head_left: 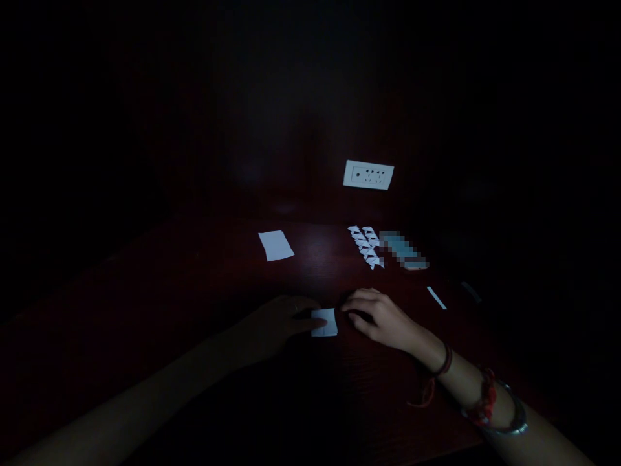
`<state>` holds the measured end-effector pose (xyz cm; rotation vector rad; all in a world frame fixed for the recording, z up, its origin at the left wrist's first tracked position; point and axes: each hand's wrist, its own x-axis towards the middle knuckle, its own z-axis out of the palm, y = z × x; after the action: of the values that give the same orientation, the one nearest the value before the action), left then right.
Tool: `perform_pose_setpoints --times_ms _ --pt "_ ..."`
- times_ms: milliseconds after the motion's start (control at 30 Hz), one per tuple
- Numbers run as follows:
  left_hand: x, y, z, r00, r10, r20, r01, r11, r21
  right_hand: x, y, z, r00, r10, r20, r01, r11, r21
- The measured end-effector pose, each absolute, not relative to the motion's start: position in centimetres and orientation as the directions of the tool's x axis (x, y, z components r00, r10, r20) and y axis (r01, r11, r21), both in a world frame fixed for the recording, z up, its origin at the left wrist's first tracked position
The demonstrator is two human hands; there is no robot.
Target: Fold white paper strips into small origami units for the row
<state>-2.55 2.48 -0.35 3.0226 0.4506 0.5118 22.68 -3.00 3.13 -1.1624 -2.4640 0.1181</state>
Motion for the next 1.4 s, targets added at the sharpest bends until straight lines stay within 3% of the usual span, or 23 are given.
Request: perform_pose_setpoints --times_ms 167,633,833,1400 --pt "-2.3 2.2 -0.1 0.936 0.219 0.274 0.214 -0.976 0.048 22.6 -2.8 3.0 -0.587 0.740 0.328 0.664 0.672 -0.329" --pt "-2.1 1.9 0.8 0.952 0.230 0.202 0.222 -0.973 0.063 22.2 -2.4 3.0 -0.656 0.701 0.278 0.674 0.711 -0.203" --pt "-1.7 1.1 1.8 0.926 0.255 0.278 0.243 -0.967 0.078 21.8 -2.4 3.0 -0.634 0.719 0.283 0.697 0.691 -0.193" --pt "-1.7 2.0 0.8 0.961 0.191 0.197 0.188 -0.982 0.036 21.0 -2.3 2.4 -0.541 0.771 0.335 0.749 0.624 -0.226"
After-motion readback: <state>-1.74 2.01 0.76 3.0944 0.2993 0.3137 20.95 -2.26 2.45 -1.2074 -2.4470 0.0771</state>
